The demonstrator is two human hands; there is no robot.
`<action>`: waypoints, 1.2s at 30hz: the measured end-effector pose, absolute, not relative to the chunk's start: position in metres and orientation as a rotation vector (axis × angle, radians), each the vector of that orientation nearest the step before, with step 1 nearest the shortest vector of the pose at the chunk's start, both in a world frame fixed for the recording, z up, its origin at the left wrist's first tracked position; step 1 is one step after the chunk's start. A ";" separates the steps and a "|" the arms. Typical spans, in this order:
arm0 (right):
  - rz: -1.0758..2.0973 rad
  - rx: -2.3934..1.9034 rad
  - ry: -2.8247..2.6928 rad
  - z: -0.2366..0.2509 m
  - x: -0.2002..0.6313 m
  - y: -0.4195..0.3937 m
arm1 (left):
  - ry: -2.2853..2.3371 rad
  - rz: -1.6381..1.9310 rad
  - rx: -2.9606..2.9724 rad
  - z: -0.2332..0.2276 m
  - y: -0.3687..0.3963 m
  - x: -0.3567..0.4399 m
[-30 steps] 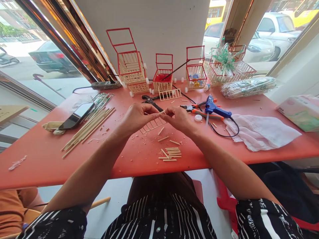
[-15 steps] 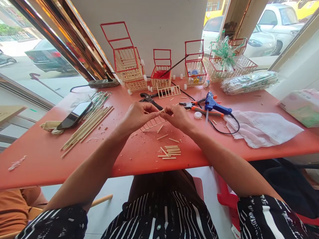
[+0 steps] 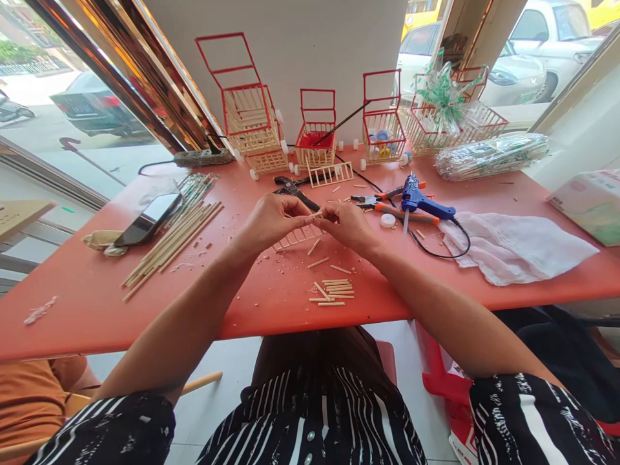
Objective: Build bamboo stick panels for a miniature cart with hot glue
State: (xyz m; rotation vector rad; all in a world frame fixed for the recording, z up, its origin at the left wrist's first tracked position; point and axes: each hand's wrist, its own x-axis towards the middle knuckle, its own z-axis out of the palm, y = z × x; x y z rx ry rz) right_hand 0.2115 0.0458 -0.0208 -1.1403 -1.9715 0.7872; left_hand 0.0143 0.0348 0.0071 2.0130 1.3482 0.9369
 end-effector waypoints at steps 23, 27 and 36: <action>0.867 -1.217 -1.874 -0.021 0.214 0.049 | 1.440 0.940 2.033 0.013 0.033 0.012; 0.660 -1.172 -1.797 -0.013 0.215 0.043 | 1.487 0.986 1.995 0.016 0.034 0.011; 0.182 -1.208 -1.969 -0.006 0.210 0.028 | 1.475 1.087 1.937 0.015 0.030 0.022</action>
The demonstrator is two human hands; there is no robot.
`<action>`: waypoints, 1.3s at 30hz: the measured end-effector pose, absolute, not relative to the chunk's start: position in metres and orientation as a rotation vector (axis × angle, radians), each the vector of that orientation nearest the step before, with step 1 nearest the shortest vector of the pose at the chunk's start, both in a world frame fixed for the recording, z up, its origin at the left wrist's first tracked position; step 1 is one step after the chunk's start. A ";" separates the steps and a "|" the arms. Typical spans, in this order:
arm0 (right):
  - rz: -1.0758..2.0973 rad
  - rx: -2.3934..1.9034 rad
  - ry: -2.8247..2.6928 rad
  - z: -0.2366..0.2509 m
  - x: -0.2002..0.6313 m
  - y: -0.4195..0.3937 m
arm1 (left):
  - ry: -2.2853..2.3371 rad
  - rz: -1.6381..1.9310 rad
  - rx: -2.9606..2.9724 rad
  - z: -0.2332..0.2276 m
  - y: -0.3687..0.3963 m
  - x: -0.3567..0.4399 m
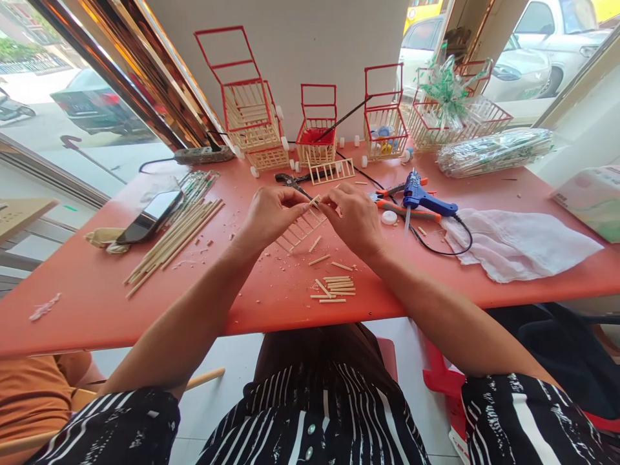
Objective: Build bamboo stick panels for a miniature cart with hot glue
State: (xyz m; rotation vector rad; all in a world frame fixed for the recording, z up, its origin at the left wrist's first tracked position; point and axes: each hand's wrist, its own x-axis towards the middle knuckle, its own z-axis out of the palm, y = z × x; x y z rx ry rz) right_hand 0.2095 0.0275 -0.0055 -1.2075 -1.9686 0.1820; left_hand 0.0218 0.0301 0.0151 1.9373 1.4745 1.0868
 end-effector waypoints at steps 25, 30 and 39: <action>0.623 -1.122 -1.852 -0.007 0.216 0.044 | 1.461 1.127 1.870 0.023 0.027 0.022; 0.737 -1.109 -1.853 -0.009 0.218 0.046 | 1.330 1.139 1.803 0.025 0.027 0.021; 0.733 -1.086 -1.844 -0.009 0.217 0.046 | 1.274 1.278 1.777 0.013 0.031 0.021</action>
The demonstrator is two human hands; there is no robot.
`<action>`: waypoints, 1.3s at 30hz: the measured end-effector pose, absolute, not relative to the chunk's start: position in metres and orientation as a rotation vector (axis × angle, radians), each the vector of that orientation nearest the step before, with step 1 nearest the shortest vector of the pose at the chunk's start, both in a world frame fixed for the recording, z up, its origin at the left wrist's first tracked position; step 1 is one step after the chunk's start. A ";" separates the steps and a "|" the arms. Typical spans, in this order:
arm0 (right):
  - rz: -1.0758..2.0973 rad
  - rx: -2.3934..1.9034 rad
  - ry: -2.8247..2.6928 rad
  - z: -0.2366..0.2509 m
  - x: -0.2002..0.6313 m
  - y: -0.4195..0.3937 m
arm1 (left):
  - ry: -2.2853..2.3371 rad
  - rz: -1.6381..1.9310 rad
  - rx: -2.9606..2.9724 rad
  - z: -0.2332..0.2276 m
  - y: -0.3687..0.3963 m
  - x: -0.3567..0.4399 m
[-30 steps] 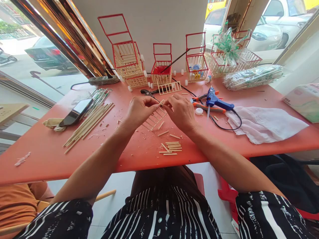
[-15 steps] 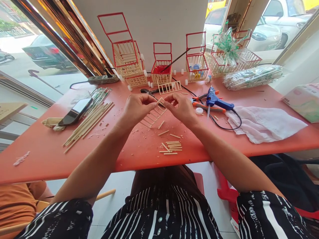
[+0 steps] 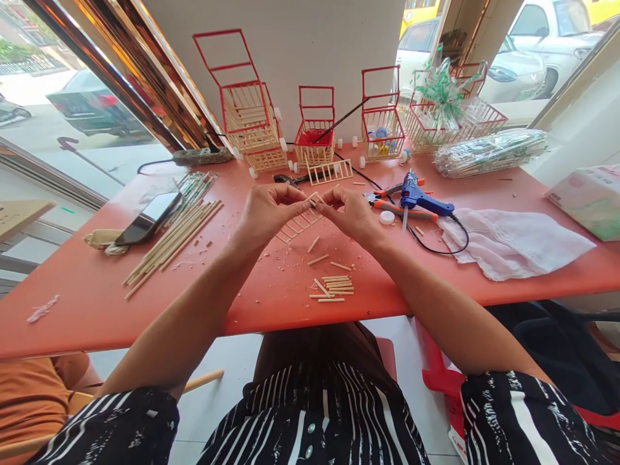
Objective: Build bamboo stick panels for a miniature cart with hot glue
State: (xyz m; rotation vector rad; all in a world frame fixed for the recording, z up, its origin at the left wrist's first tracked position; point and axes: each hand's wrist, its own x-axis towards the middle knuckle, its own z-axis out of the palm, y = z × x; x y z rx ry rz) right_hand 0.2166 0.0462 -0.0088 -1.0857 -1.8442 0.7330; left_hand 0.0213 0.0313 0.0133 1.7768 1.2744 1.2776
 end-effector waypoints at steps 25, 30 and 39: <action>0.785 -1.079 -1.861 -0.011 0.215 0.045 | 1.156 1.147 1.775 0.013 0.034 0.013; 0.790 -1.106 -1.885 -0.012 0.214 0.045 | 1.215 1.140 1.803 0.010 0.035 0.014; 0.769 -1.125 -1.923 -0.015 0.212 0.045 | 1.349 1.130 1.884 0.008 0.034 0.019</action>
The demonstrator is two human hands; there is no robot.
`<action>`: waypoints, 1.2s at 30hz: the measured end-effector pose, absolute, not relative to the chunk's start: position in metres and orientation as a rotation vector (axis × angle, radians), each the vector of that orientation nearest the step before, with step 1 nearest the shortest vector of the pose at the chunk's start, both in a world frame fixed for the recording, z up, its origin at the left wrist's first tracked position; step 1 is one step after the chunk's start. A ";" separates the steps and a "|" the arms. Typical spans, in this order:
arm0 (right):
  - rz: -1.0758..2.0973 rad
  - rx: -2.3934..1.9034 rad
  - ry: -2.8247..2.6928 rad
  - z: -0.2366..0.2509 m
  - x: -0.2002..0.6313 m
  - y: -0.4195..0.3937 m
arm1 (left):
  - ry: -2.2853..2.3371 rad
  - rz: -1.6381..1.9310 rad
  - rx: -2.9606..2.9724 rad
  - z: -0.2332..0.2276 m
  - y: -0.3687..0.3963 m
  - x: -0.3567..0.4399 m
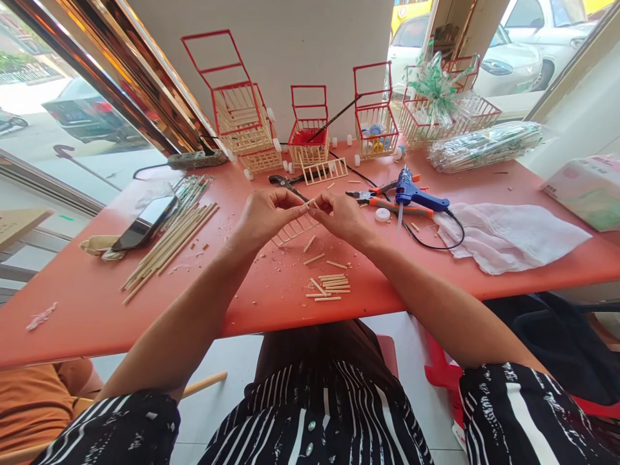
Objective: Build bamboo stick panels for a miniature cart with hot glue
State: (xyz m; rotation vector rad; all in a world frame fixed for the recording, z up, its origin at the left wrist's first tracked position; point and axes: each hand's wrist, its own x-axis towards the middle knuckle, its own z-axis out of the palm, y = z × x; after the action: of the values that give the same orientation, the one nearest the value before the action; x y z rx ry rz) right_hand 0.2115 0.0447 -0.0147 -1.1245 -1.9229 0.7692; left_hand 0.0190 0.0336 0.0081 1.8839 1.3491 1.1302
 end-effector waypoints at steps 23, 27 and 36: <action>1.048 -1.082 -1.647 -0.013 0.219 0.048 | 1.345 1.552 1.961 0.025 0.024 0.020; 1.030 -0.988 -1.522 -0.008 0.224 0.050 | 1.276 1.654 1.838 0.033 0.015 0.023; 0.864 -0.980 -1.431 0.008 0.231 0.048 | 1.044 1.590 1.924 0.025 0.005 0.039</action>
State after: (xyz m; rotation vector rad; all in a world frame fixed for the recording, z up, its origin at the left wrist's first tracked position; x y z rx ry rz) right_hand 0.2312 0.0485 0.0077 -0.9804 -1.4313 0.8642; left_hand 0.0385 0.0050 0.0249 1.9237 1.0441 1.5900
